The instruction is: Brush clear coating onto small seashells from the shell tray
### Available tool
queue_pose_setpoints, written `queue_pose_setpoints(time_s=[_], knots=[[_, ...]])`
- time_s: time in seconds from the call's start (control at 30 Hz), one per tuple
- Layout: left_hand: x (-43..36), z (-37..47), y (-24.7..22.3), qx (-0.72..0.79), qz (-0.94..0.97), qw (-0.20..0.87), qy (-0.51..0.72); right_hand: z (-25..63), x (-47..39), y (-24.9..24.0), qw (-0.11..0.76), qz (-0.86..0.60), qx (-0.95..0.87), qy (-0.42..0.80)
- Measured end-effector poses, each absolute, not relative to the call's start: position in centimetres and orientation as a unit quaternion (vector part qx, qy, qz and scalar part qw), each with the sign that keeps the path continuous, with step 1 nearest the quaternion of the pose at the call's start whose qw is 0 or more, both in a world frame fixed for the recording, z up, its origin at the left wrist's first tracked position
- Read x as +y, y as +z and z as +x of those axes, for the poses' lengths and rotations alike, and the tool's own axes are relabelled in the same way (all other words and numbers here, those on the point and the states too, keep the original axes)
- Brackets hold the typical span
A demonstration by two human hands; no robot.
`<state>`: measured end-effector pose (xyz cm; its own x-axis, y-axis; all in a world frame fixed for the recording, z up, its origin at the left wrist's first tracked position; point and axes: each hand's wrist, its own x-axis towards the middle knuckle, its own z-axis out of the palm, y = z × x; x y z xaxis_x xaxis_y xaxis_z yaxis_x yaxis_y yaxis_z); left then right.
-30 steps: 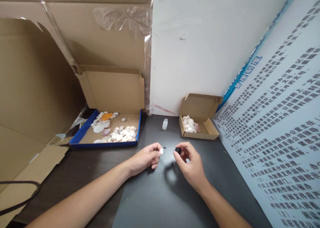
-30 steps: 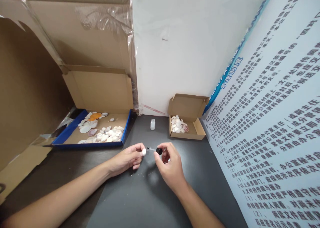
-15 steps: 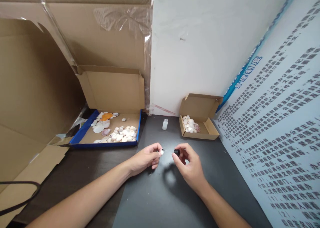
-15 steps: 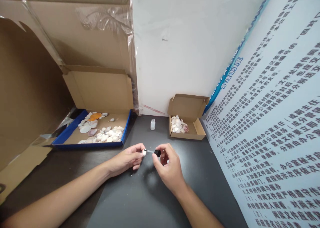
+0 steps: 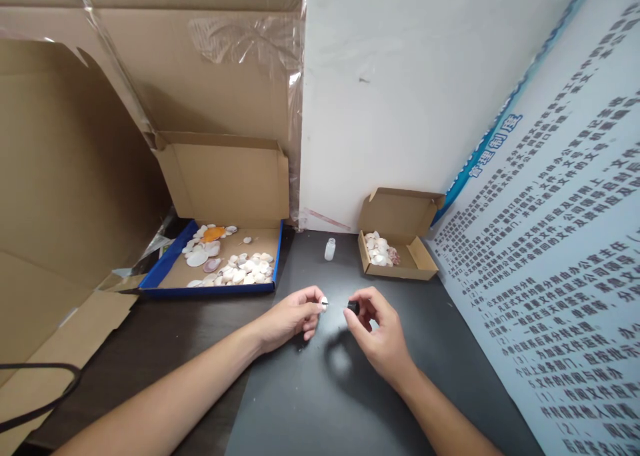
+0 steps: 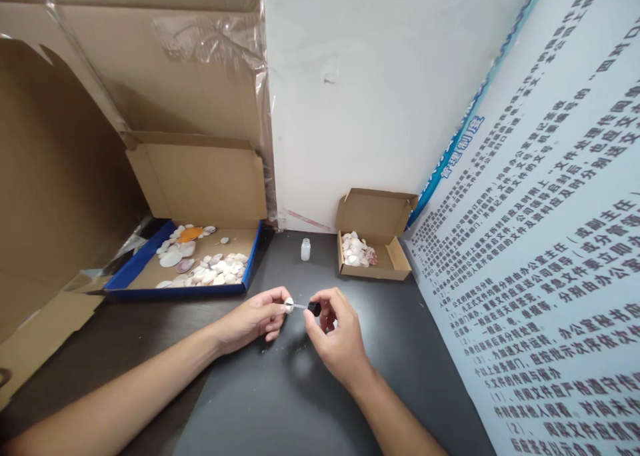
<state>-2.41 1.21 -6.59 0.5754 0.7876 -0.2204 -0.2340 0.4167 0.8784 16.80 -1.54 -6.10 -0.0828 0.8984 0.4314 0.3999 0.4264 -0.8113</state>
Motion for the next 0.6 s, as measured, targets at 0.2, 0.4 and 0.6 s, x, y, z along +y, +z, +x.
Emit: queue_pose_setpoints(time_s=[0.2,0.4,0.6], knots=[[1.29,-2.43,-6.59,0.328,0.410,0.782,0.337,16.90,-1.41,-6.27,0.502,-0.477,-0.678,0.248],[1.20,-2.36,-6.26,0.335,0.400,0.779,0.347,16.84,-1.38,-6.22,0.505,-0.489,-0.671,0.235],[1.28,-2.33,-6.35,0.329,0.397,0.781,0.353,16.85,-1.43,-6.27,0.490,-0.478,-0.691,0.231]])
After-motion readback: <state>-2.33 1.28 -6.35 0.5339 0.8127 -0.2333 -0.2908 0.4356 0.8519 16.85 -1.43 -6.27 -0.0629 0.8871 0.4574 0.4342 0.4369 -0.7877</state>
